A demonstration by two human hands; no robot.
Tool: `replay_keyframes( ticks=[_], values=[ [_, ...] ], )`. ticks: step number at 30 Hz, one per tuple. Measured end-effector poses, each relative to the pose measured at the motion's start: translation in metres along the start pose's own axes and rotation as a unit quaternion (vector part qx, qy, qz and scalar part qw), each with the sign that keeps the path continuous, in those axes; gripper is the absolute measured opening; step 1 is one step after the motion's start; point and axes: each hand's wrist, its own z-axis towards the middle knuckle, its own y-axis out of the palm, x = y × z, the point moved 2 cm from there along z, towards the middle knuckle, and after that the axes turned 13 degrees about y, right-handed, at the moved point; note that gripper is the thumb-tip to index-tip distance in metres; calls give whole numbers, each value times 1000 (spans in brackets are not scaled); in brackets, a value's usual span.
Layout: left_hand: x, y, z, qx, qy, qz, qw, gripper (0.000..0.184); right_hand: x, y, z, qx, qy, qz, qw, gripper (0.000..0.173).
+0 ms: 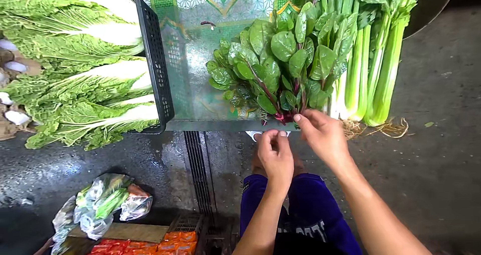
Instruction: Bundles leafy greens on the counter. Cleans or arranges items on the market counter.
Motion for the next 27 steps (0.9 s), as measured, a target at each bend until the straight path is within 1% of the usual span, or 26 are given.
replay_keyframes(
  ticks=[1, 2, 3, 6, 7, 9, 11, 12, 14, 17, 19, 22, 25, 27],
  values=[
    [8, -5, 4, 5, 43, 16, 999, 12, -1, 0, -1, 4, -3, 6, 1000, 26],
    [15, -8, 10, 4, 64, 31, 997, 18, -2, 1, -3, 7, -6, 14, 1000, 25],
    [21, -8, 18, -3, 67, 46, 997, 25, -3, 2, -5, 9, -8, 22, 1000, 25],
    [29, -3, 43, -39, 19, 116, 992, 48, -2, 7, -4, 11, -8, 32, 999, 26],
    [30, -2, 49, -49, 4, 146, 988, 58, 0, 10, -2, 15, -8, 24, 1000, 27],
    [32, -1, 60, -77, -17, 211, 974, 79, 3, 12, 1, 20, -8, 8, 1000, 28],
    [33, 0, 65, -106, -26, 259, 960, 92, 6, 14, 3, 19, -6, 3, 1000, 29],
    [33, 0, 66, -116, -17, 279, 953, 94, 6, 15, 2, 18, -7, 4, 1000, 29],
    [32, 1, 65, -114, 27, 302, 946, 91, 4, 15, 1, 18, -9, 5, 1000, 29],
    [39, -5, 65, -86, 105, 293, 946, 76, 0, 13, -2, 21, -17, 22, 999, 27],
    [44, -12, 66, -78, 138, 279, 947, 68, -1, 13, -3, 24, -15, 28, 999, 27],
    [33, -16, 73, -98, 136, 278, 946, 64, 1, 16, 0, 13, 1, 24, 1000, 28],
    [22, -16, 76, -113, 112, 252, 955, 70, 1, 7, -4, 4, -6, 51, 999, 30],
    [20, -18, 75, -121, 75, 215, 966, 76, 5, -11, -13, 25, -7, 84, 996, 29]
  ],
)
